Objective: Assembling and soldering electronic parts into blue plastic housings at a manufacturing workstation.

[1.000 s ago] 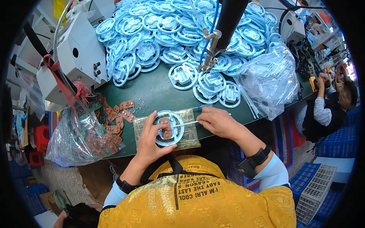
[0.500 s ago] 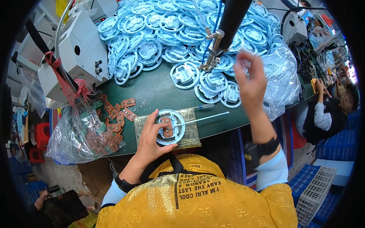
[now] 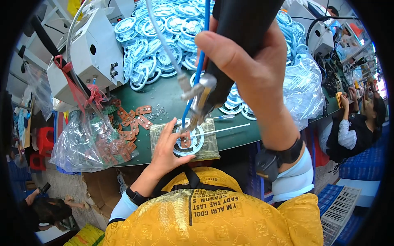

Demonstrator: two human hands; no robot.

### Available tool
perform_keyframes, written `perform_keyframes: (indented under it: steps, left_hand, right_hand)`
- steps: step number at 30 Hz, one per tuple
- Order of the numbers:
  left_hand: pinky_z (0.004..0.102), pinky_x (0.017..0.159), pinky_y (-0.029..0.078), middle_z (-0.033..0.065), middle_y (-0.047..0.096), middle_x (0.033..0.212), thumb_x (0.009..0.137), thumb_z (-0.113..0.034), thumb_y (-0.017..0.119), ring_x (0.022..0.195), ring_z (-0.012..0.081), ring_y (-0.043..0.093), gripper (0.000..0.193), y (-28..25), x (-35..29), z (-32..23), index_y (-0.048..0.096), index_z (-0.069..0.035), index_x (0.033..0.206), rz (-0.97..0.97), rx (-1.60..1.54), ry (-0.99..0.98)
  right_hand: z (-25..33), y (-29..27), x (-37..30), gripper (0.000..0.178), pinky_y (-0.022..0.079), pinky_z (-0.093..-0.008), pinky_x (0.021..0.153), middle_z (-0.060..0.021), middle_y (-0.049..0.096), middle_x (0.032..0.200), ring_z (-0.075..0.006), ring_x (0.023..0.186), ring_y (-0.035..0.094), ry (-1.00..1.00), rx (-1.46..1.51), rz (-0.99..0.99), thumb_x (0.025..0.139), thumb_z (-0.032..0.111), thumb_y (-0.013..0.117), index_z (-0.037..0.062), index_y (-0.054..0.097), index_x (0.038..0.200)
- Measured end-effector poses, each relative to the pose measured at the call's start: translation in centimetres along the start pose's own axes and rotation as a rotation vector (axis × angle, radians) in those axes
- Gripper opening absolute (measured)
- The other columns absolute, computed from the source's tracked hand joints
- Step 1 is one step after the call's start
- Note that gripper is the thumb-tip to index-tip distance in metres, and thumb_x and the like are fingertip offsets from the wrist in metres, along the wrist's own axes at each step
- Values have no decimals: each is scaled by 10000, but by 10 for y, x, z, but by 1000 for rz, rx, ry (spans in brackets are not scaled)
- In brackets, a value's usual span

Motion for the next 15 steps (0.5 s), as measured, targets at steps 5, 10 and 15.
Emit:
perform_keyframes:
  steps: [5, 10, 15]
  left_hand:
    - [490, 1091, 367, 292, 372, 1475, 554, -231, 921, 1347, 466, 397, 742, 0, 2, -1, 569, -2, 1165, -14, -2, 43]
    - [487, 1092, 370, 280, 377, 1477, 562, -199, 923, 1356, 456, 392, 690, 1, 0, 1, 580, -88, 1150, -19, -43, 2]
    - [486, 1096, 365, 279, 377, 1477, 566, -207, 923, 1358, 457, 389, 690, 2, -1, 3, 577, -87, 1150, -17, -44, 1]
  right_hand:
    - [-3, 21, -19, 519, 505, -316, 543, -96, 542, 807, -200, 610, 604, 95, 191, 3, 868, 116, 631, -51, 445, 1323]
    - [-4, 31, -23, 452, 498, -307, 536, -88, 536, 776, -192, 595, 599, 107, 192, -17, 866, 83, 612, -28, 481, 1283]
    - [-5, 35, -22, 437, 498, -305, 537, -89, 539, 775, -191, 600, 600, 104, 172, -26, 863, 67, 618, -28, 480, 1266]
Point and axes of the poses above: each hand's wrist, its own x-axis towards the middle knuckle, its own y-axis out of the palm, z = x × y, the point moved 3 cm from there along x, towards the middle knuckle
